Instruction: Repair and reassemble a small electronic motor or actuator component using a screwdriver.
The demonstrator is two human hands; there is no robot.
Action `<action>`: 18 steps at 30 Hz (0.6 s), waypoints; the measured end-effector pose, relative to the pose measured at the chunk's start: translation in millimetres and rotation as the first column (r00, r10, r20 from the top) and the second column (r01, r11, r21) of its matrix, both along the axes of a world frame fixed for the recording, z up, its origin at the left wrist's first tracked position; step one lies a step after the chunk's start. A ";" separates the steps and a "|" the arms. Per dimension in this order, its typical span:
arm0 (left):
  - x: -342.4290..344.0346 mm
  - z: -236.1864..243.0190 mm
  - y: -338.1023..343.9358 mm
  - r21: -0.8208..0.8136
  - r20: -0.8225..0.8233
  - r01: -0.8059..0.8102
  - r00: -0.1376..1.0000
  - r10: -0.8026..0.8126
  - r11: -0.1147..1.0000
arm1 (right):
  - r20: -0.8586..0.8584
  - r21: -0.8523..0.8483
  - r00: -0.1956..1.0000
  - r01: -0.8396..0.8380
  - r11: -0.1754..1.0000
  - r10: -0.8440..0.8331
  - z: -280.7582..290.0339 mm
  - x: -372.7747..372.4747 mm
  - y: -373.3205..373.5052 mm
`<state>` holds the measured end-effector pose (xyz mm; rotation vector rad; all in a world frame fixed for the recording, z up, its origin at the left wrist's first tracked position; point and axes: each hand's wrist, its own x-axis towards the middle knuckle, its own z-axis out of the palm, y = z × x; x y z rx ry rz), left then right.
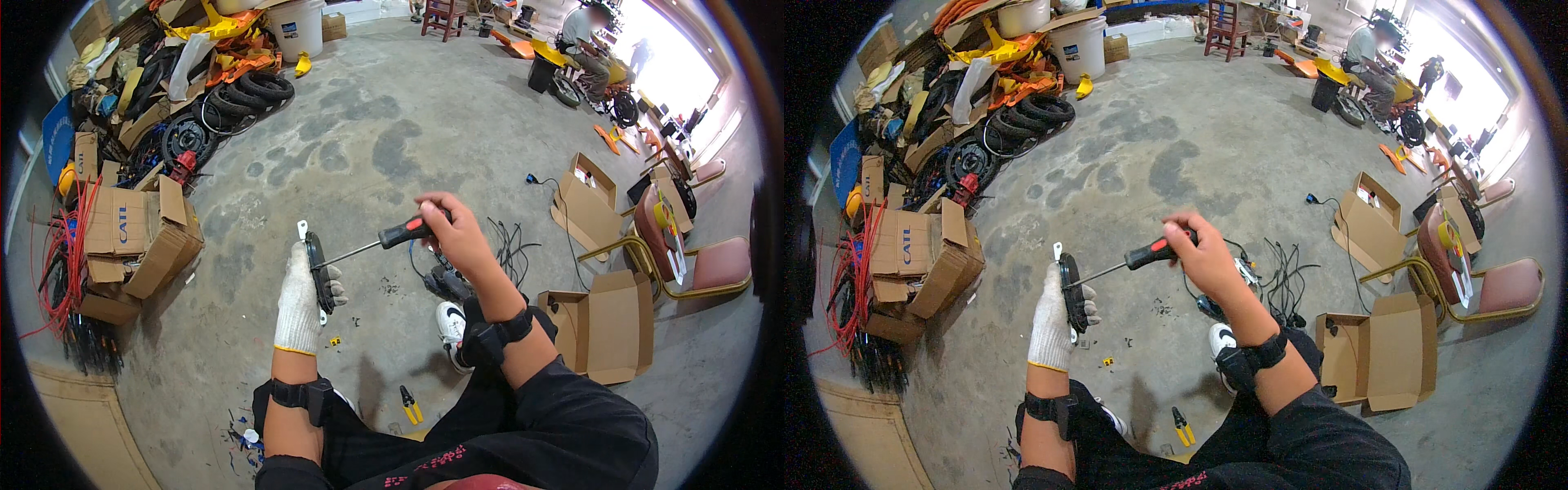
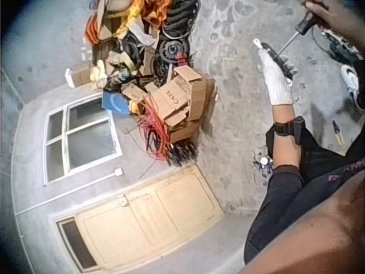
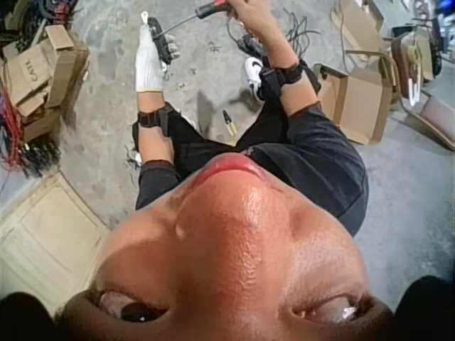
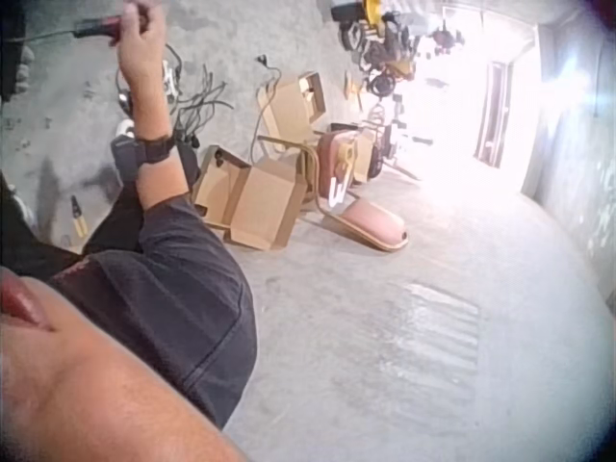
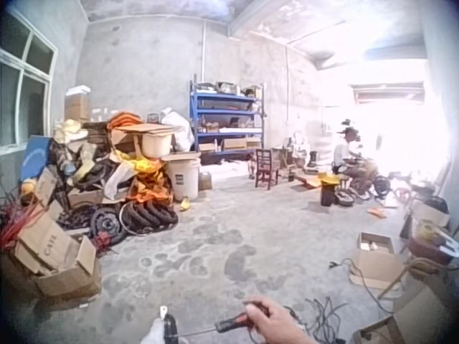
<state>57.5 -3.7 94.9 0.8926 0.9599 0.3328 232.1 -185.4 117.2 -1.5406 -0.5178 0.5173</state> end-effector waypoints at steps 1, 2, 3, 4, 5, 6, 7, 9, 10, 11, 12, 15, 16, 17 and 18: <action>-0.4 0.2 -0.2 -0.003 -0.003 0.004 1.000 -0.004 1.000 | 0.000 -0.001 1.000 -0.001 1.000 0.001 0.1 3.3 -0.6; -0.8 0.5 -0.6 0.012 -0.021 0.029 0.999 -0.029 1.000 | -0.088 -0.147 0.996 -0.039 0.988 0.026 0.3 6.5 -0.8; -1.2 0.9 -0.4 0.029 -0.050 0.053 0.997 -0.052 0.998 | -0.154 -0.296 0.988 -0.042 0.954 -0.004 -0.7 5.7 -0.9; -1.5 1.4 -0.1 0.027 -0.041 0.053 0.998 -0.052 0.998 | -0.180 -0.287 0.983 -0.090 0.954 0.039 -0.7 6.8 -0.4; -1.3 1.6 0.1 0.017 -0.042 0.056 0.998 -0.055 0.998 | -0.121 -0.170 0.993 -0.025 0.985 0.005 -1.8 4.0 -0.4; -1.3 1.6 0.1 0.006 -0.042 0.057 0.998 -0.057 0.998 | -0.063 -0.050 0.998 0.015 0.999 -0.018 -2.4 1.7 0.3; -1.3 1.4 0.0 0.005 -0.040 0.052 0.998 -0.052 0.999 | -0.063 -0.050 0.998 0.027 0.998 -0.030 -2.0 1.4 1.1; -1.0 0.9 -0.2 0.014 -0.043 0.057 0.997 -0.056 0.998 | 0.062 0.200 0.996 0.044 0.979 -0.057 -0.9 -0.7 1.9; -0.5 0.5 -0.5 0.012 -0.042 0.059 0.997 -0.059 0.998 | 0.071 0.206 0.996 0.028 0.978 -0.044 0.5 -0.6 1.6; 0.0 0.2 -0.3 0.012 -0.045 0.055 0.998 -0.054 0.998 | 0.029 0.075 0.999 0.029 0.997 -0.031 1.8 -0.9 1.2; 0.5 -0.3 -0.1 0.012 -0.049 0.051 0.998 -0.050 0.999 | -0.016 -0.057 1.000 0.024 0.998 -0.025 3.3 -0.5 0.5; 2.8 -2.8 2.2 0.015 -0.055 0.061 0.997 -0.060 0.998 | -0.072 -0.235 0.997 -0.010 0.972 -0.007 5.6 0.0 -0.8; 3.3 -4.5 2.6 0.010 -0.066 0.054 0.996 -0.053 0.998 | -0.083 -0.240 0.997 -0.020 0.971 0.000 5.1 -0.8 -0.9; 4.3 -6.3 4.0 0.002 -0.024 0.064 0.998 -0.064 0.998 | -0.012 -0.122 0.999 0.029 0.992 -0.031 4.3 -1.6 -0.9; 2.9 -8.2 5.0 -0.008 0.008 0.067 0.998 -0.067 0.998 | 0.049 -0.007 0.996 0.077 0.997 -0.076 2.4 -3.9 -0.4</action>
